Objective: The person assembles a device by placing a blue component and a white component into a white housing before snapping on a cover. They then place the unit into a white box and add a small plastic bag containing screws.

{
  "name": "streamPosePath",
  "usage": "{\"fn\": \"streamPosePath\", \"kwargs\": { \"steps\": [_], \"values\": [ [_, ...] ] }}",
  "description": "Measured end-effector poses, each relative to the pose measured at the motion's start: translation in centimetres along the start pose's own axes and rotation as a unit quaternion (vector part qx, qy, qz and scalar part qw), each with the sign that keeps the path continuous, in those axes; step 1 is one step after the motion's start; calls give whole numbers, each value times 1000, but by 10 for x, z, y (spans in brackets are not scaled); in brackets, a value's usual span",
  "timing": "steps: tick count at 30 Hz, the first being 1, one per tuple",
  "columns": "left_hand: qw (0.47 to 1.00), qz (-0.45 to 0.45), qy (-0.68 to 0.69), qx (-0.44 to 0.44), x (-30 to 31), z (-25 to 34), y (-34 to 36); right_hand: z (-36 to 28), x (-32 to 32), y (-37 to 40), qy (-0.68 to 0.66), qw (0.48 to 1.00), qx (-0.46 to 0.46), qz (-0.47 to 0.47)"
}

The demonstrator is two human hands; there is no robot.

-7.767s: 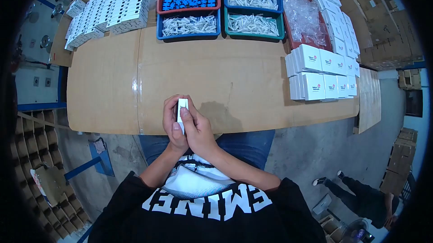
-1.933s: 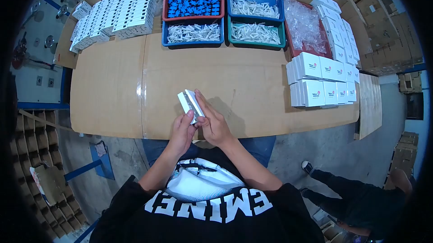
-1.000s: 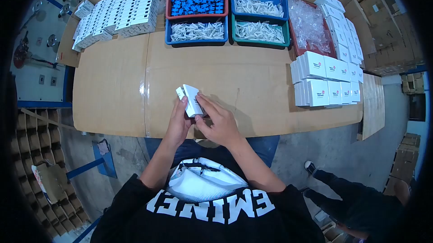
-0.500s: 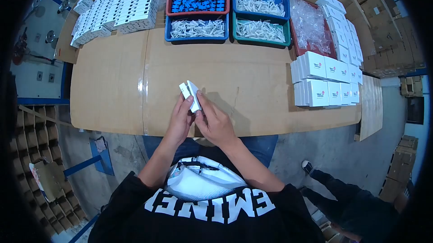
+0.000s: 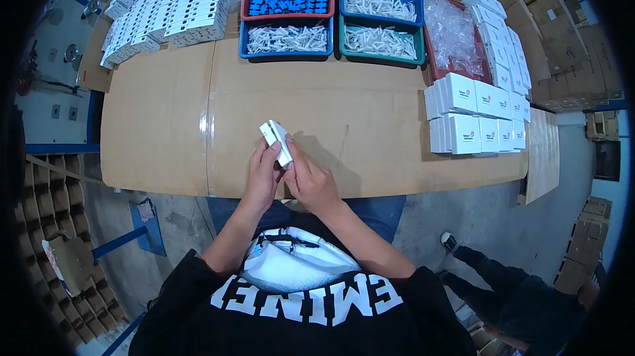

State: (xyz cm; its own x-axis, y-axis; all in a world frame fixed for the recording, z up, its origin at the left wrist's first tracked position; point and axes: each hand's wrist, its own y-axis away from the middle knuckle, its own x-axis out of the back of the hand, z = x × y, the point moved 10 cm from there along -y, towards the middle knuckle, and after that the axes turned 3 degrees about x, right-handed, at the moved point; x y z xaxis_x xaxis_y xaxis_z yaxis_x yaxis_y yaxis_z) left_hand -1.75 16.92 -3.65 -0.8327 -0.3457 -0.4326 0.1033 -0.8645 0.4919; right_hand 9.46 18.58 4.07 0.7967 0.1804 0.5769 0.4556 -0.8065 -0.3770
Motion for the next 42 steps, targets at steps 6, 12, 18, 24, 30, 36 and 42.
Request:
{"fn": "streamPosePath", "kwargs": {
  "steps": [6, 12, 18, 24, 30, 36, 42],
  "values": [
    [1000, -5, -2, -3, -1, -1, 1, -5, 3, 2, 13, 1000, 25, 10],
    [998, -26, 42, -40, -2, -4, 6, 3, 20, 0, -5, 999, -45, 22],
    [994, -76, 70, -20, -8, 12, 8, 25, 31, -2, -66, 986, -112, 102],
    [990, -52, -16, -130, 9, 30, -5, 110, 60, 14, -209, 899, -247, 296],
    [916, 24, -278, -289, 24, 50, -7, 143, 51, 10, -98, 946, -286, 120],
    [745, 114, -575, -320, 22, 44, 5, 118, 48, -19, 132, 984, -116, 30],
    [675, 97, -672, -289, 23, 28, 9, 111, 47, -25, 128, 988, -84, 12]
  ]
}}
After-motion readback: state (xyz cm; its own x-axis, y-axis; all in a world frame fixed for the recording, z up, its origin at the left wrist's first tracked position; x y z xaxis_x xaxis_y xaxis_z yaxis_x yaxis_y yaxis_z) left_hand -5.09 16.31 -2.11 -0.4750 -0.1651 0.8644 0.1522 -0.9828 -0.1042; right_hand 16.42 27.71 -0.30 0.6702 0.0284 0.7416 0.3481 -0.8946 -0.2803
